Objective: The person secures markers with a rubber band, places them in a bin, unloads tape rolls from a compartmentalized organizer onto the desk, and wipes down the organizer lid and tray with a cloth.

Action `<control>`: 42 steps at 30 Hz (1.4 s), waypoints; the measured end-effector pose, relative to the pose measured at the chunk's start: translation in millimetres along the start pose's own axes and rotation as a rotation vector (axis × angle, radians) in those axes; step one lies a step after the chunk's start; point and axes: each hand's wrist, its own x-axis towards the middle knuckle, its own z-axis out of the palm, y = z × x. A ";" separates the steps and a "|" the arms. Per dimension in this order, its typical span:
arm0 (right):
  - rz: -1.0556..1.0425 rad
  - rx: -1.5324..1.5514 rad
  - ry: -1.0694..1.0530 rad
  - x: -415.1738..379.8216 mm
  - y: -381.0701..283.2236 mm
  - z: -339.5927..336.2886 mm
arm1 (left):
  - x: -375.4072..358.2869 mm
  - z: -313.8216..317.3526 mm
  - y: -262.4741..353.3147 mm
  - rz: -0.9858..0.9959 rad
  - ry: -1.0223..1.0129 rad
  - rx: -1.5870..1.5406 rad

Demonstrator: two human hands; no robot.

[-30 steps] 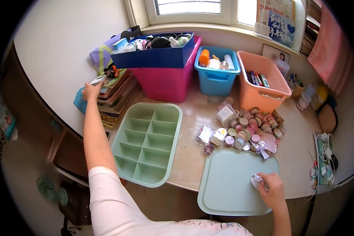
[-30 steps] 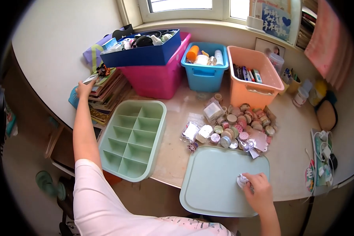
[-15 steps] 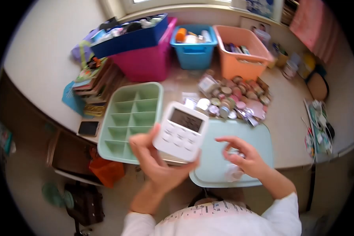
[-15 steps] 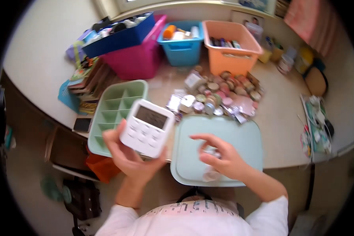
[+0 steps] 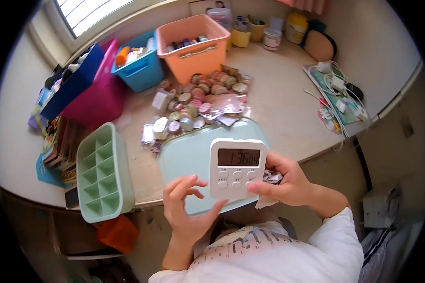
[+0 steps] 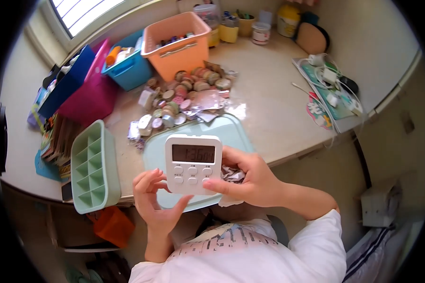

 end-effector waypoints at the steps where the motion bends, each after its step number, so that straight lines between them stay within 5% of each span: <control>1: 0.004 -0.003 0.023 -6.3 -1.6 -8.5 | -0.5 2.7 -1.3 -0.015 -0.012 0.021; 12: -0.027 -0.054 0.248 -47.8 -10.6 -72.6 | -11.7 7.4 -29.3 -0.251 -0.307 0.520; 21: 0.074 -0.070 0.264 -52.3 -11.4 -93.7 | -9.1 13.7 -31.4 -0.308 -0.338 0.540; 25: 0.044 -0.641 0.765 7.8 28.5 -174.9 | -13.6 16.4 -34.3 -0.268 -0.327 0.579; 31: -0.133 -0.898 1.293 116.1 111.9 -354.9 | -18.7 20.3 -35.1 -0.302 -0.273 0.548; 42: 0.112 -1.203 1.112 126.5 133.9 -395.6 | -21.2 12.9 -33.1 -0.230 -0.316 0.570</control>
